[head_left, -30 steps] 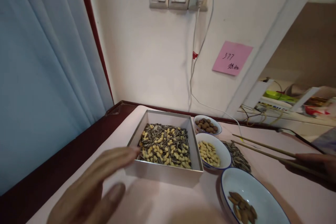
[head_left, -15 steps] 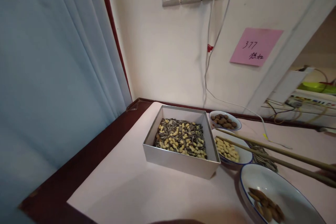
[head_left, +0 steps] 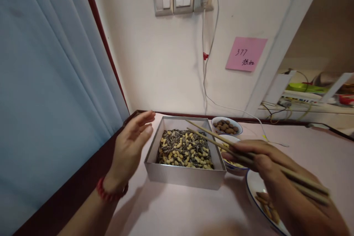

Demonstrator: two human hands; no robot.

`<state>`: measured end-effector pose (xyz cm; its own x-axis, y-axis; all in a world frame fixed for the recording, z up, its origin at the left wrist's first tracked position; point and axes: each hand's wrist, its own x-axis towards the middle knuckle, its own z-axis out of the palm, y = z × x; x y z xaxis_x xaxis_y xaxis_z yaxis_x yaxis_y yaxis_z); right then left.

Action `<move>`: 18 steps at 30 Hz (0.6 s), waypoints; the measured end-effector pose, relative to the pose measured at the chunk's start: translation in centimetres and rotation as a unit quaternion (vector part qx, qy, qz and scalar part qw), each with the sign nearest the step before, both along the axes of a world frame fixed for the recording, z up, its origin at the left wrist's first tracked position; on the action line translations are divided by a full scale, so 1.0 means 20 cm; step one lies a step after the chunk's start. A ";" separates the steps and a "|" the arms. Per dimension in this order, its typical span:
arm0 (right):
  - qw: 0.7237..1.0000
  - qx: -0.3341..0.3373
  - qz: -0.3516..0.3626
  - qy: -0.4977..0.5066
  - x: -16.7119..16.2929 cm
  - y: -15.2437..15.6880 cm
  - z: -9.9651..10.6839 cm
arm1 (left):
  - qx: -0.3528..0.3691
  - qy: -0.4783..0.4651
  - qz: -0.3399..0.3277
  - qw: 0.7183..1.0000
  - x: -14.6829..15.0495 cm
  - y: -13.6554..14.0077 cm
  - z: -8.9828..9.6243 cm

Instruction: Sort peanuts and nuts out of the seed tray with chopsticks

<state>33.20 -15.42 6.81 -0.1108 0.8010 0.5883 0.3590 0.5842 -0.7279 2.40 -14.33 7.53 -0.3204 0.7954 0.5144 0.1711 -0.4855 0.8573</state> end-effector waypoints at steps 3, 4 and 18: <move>0.995 -0.063 0.038 0.066 -0.13 0.03 0.01 | -0.092 -0.069 -0.021 0.993 -0.13 0.27 -0.11; 0.993 -0.078 0.036 0.079 -0.17 0.05 0.01 | -0.117 -0.082 -0.030 0.989 -0.16 0.33 -0.15; 0.999 -0.038 0.008 -0.033 -0.34 0.34 -0.01 | -0.222 -0.325 -0.199 0.897 -0.13 0.60 -0.42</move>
<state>26.30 -8.69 6.70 -0.1598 0.8410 0.5168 0.3993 0.5339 -0.7453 -0.28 -2.27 -0.94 -0.0821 0.9938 -0.0747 -0.5472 0.0177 0.8368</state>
